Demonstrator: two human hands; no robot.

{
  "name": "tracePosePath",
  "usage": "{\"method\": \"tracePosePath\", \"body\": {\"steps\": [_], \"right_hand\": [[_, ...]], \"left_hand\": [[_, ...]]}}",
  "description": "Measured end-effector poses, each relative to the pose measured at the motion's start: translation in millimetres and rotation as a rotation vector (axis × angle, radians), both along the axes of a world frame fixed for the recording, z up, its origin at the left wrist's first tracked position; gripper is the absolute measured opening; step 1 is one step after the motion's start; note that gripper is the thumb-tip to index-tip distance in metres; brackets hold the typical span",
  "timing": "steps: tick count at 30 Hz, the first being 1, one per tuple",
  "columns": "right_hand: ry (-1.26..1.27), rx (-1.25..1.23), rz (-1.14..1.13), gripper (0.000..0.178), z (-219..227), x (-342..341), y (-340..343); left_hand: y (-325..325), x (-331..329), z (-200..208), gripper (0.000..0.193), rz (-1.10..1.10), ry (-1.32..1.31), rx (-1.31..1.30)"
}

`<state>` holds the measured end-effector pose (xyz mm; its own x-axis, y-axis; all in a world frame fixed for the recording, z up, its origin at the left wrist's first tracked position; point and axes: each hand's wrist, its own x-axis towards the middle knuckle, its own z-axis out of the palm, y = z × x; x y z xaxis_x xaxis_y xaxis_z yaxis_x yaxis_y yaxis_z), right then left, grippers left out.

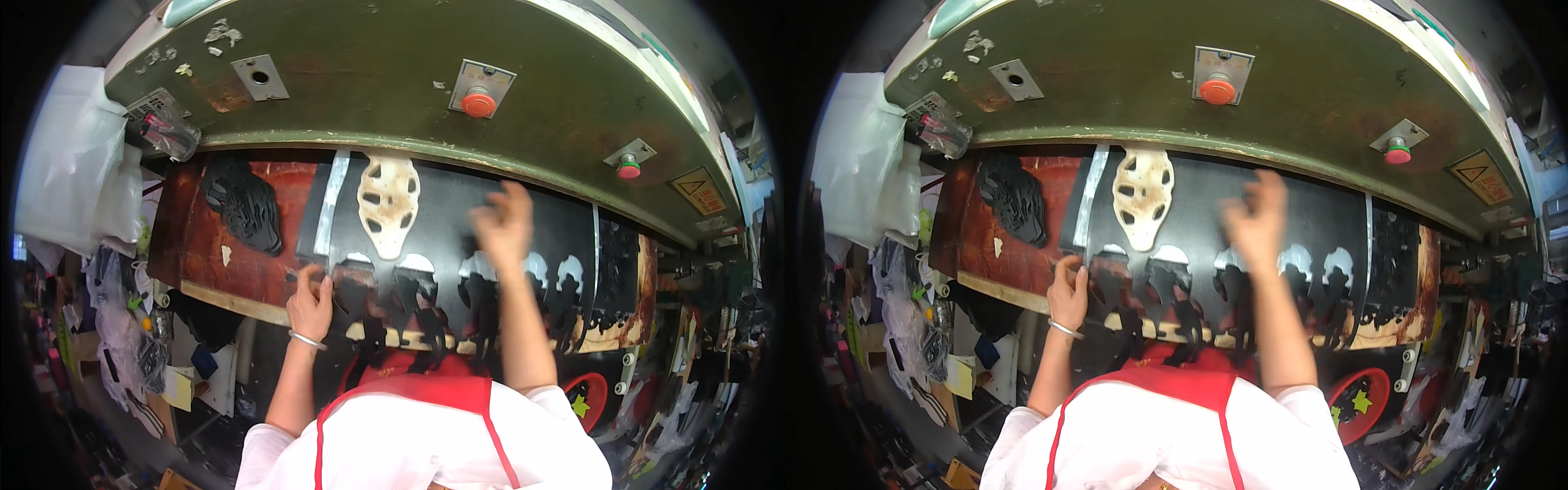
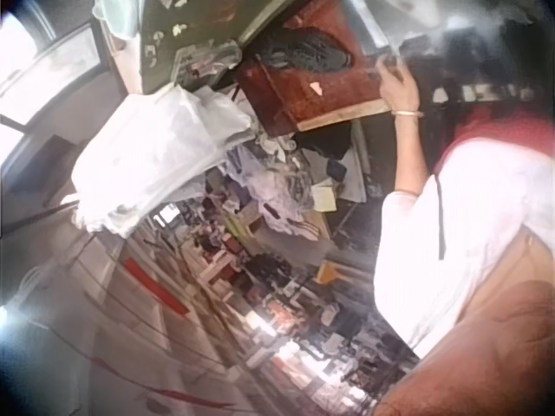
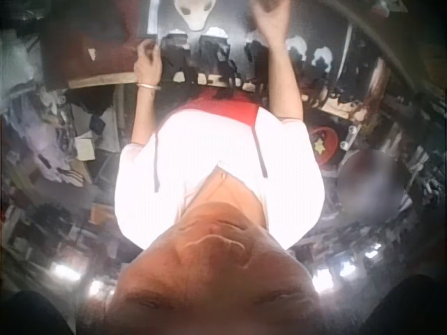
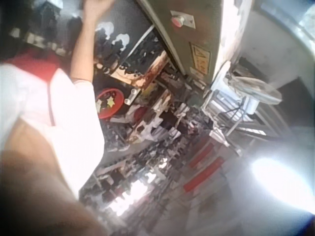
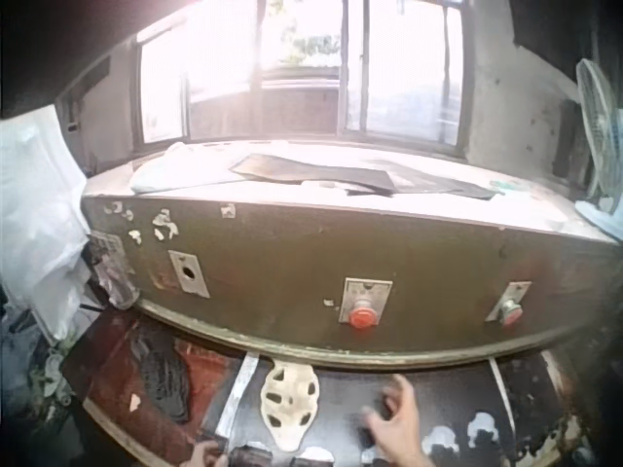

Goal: The person walks to a cutting machine, places a black rubber sheet on the roller, and uses a white shoe-shaped template to press and cut multiple identical pieces from the sheet. The person repeatedly aligns the template, presses it into the material, and removes the cut pieces by hand.

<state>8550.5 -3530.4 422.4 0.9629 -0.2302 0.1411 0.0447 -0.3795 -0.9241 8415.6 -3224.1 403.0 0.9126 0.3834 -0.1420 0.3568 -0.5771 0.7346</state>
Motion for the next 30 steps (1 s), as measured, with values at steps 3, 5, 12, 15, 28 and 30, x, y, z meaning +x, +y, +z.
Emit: {"method": "tracePosePath", "body": {"steps": [3, 5, 12, 15, 28, 30], "right_hand": [[0.016, -0.42, 0.325, 0.099, -8.6, -35.4, 117.0], [0.03, -0.494, 0.297, 0.103, -12.0, -61.5, 142.4], [0.092, 0.005, 0.274, 0.102, 9.4, -101.8, 124.7], [0.206, 0.52, 0.322, 0.102, 20.6, -105.2, 98.9], [0.017, -0.076, 0.142, 0.091, 13.2, -122.8, 54.9], [-0.077, -0.315, 0.145, 0.093, 6.4, -124.9, 53.6]], "left_hand": [[-9.6, 14.8, 7.1, 0.026, -0.078, -0.403, 0.21], [-15.7, 17.3, 3.5, 0.023, -0.185, -0.438, 0.304], [-13.8, -28.2, -5.5, 0.028, -0.277, -0.387, 0.525], [-19.9, -35.8, 8.7, 0.026, -0.293, -0.367, 0.406], [-50.2, -27.3, -2.6, 0.048, -0.52, -0.346, 0.443], [-49.6, -24.3, -3.1, 0.049, -0.523, -0.337, 0.434]]}}
